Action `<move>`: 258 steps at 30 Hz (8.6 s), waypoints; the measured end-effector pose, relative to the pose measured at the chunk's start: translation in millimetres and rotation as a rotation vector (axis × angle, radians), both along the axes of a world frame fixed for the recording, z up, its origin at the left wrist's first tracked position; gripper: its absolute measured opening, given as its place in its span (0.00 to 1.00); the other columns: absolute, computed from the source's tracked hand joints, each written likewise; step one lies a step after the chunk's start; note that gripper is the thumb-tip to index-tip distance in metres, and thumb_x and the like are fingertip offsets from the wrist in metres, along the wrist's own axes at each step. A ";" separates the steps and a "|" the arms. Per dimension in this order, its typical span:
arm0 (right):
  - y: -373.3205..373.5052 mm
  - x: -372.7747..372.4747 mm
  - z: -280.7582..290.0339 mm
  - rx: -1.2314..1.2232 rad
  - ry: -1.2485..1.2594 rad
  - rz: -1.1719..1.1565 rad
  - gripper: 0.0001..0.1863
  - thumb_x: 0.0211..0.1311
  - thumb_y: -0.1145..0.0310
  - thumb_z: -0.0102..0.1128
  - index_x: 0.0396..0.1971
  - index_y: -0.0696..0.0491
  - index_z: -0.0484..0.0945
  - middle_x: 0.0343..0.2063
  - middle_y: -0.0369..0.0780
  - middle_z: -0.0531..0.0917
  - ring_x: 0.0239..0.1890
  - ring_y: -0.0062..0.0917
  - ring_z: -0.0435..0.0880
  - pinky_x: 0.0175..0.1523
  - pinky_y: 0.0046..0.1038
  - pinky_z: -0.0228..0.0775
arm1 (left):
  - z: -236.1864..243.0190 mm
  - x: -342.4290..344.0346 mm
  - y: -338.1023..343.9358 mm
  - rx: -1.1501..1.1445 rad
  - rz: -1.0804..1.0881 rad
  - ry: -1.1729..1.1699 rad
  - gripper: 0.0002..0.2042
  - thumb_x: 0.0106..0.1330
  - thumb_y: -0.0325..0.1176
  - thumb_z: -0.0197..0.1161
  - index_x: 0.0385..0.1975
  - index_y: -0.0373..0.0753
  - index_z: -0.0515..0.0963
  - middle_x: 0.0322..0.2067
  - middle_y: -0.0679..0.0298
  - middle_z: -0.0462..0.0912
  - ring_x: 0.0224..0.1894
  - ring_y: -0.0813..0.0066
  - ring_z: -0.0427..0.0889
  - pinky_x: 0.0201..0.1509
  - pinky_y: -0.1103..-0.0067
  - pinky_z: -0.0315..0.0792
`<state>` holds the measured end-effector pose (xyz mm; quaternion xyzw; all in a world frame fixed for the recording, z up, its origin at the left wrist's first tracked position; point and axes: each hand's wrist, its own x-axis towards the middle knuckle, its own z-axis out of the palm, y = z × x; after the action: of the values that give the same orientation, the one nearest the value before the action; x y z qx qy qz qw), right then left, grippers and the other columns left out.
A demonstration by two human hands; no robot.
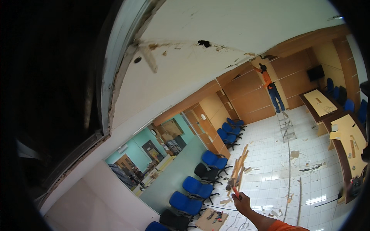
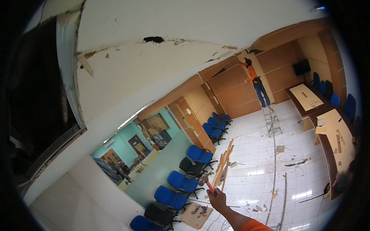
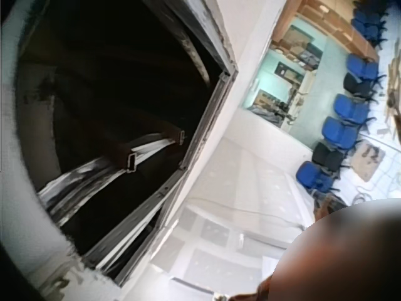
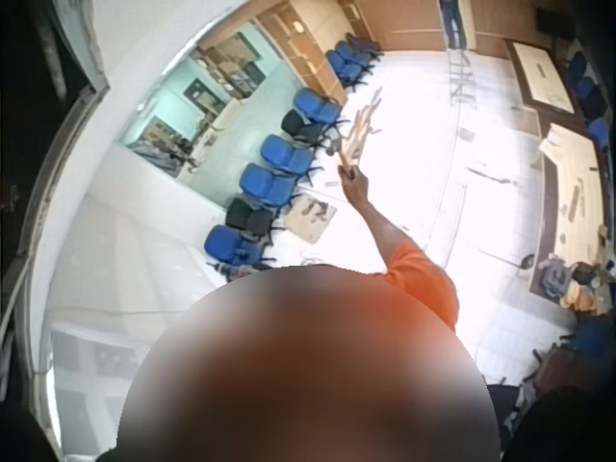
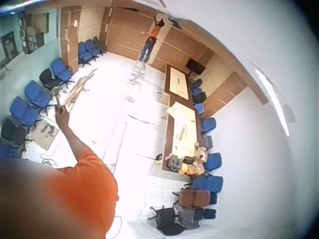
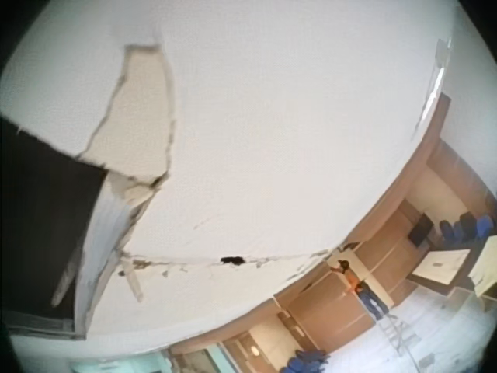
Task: The person uses a hammer to remove old ceiling material, then switches to a drill to secure metal ceiling tracks. They repeatedly insert screws and drive them into the ceiling framework while standing on a ladder. A second worker is visible in the background working on a wall.
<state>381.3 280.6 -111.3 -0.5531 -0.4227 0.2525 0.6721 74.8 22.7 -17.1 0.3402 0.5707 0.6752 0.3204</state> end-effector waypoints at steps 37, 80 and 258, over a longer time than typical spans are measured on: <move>-120.6 -13.8 -60.2 -0.683 0.102 0.764 0.27 0.64 0.41 0.59 0.25 0.52 0.71 0.15 0.33 0.72 0.14 0.19 0.69 0.19 0.26 0.63 | -1.6 35.8 -14.6 -0.127 -0.122 -0.169 0.16 0.64 0.29 0.68 0.49 0.38 0.75 0.34 0.63 0.82 0.32 0.74 0.79 0.35 0.76 0.75; -46.6 -36.0 26.6 -0.406 -0.215 0.724 0.14 0.73 0.57 0.51 0.35 0.53 0.77 0.19 0.33 0.73 0.16 0.15 0.69 0.21 0.22 0.61 | -33.6 21.3 -43.7 -0.092 -0.001 -0.216 0.20 0.57 0.27 0.73 0.48 0.34 0.73 0.36 0.66 0.79 0.38 0.77 0.78 0.42 0.77 0.75; -318.3 -326.7 -4.4 -0.310 -1.081 3.212 0.31 0.72 0.47 0.53 0.60 0.59 0.68 0.47 0.42 0.76 0.41 0.21 0.78 0.44 0.26 0.74 | -36.9 48.9 -132.4 0.022 0.385 0.087 0.40 0.51 0.40 0.78 0.61 0.31 0.64 0.53 0.51 0.75 0.57 0.64 0.75 0.61 0.69 0.70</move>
<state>54.7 -37.7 -115.8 -0.3274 0.6514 -0.4600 0.5069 123.6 -109.7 -54.0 0.2569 0.6311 0.7150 0.1565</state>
